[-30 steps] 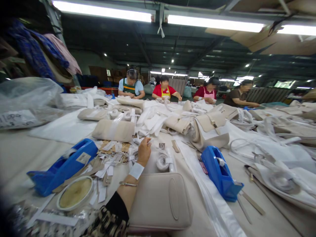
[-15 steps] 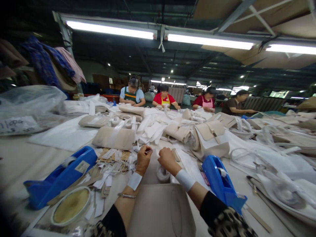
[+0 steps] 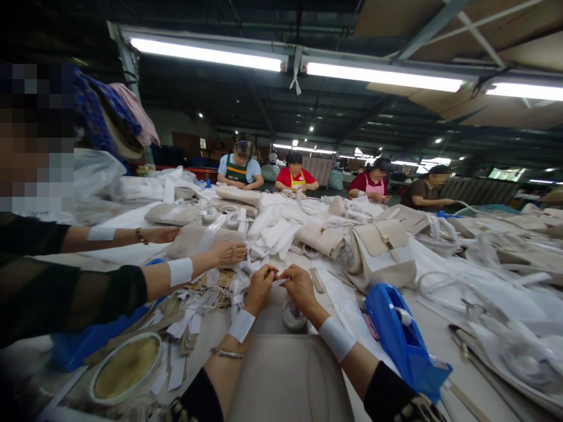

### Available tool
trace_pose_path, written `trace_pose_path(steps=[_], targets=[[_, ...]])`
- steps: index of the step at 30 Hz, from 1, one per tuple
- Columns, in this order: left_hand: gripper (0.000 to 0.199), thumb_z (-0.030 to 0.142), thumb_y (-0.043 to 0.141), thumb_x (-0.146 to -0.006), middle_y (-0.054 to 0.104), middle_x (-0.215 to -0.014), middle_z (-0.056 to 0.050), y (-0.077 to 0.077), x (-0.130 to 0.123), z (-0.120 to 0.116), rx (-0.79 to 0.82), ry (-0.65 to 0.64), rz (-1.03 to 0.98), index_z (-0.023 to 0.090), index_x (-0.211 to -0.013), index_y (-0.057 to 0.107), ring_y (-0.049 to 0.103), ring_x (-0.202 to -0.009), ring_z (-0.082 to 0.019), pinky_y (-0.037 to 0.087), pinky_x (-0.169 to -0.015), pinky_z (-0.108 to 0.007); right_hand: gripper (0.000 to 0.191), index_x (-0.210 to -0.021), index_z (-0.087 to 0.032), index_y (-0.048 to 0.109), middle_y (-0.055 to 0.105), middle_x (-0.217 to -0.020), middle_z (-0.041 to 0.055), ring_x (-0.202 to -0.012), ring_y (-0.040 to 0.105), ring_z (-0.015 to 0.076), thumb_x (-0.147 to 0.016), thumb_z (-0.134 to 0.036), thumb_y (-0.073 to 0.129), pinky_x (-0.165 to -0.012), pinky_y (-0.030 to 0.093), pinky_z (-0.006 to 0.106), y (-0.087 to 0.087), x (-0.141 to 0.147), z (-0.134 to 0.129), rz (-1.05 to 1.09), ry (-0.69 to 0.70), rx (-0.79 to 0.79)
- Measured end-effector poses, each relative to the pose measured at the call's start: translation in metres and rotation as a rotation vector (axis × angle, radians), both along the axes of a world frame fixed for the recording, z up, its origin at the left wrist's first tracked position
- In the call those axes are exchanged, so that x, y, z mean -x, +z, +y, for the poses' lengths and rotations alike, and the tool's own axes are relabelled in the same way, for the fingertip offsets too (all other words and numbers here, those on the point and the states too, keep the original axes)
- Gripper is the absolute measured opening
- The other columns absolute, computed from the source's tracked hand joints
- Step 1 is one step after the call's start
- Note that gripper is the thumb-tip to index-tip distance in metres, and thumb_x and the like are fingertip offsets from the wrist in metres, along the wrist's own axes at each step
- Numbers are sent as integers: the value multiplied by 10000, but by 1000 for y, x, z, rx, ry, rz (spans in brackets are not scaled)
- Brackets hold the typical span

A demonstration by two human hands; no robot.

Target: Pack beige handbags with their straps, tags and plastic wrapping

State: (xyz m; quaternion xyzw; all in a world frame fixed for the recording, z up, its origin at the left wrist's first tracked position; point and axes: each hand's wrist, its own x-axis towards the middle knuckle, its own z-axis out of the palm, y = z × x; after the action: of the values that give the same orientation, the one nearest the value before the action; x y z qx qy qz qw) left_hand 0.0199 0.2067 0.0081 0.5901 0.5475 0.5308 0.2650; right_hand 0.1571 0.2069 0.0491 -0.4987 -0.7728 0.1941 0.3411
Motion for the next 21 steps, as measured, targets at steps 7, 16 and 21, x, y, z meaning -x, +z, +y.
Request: trace_pose_path(steps=[7, 16, 21], targets=[[231, 317, 610, -914, 646, -773, 0, -5, -3, 0, 148, -154, 323, 132, -776, 621, 632, -774, -152, 517, -793, -355, 176, -684, -190, 719, 611, -710, 8, -705, 581, 148, -686, -90, 575, -678, 413, 246, -1, -7, -5, 108, -45, -38], [209, 334, 601, -925, 664, -935, -36, -9, -2, 2, 213, -159, 451, 129, -912, 641, 638, -888, -174, 525, -844, -389, 147, -642, -188, 677, 587, -687, -4, -671, 554, 143, -646, -94, 564, -651, 409, 246, 0, -13, -18, 153, 1, -4], [210, 338, 586, -931, 652, -945, -38, -9, -1, 1, 169, -66, 393, 134, -912, 633, 624, -891, -174, 516, -841, -385, 142, -655, -188, 675, 573, -686, -6, -673, 549, 144, -650, -111, 556, -659, 410, 252, 1, -10, -16, 176, 26, -3]])
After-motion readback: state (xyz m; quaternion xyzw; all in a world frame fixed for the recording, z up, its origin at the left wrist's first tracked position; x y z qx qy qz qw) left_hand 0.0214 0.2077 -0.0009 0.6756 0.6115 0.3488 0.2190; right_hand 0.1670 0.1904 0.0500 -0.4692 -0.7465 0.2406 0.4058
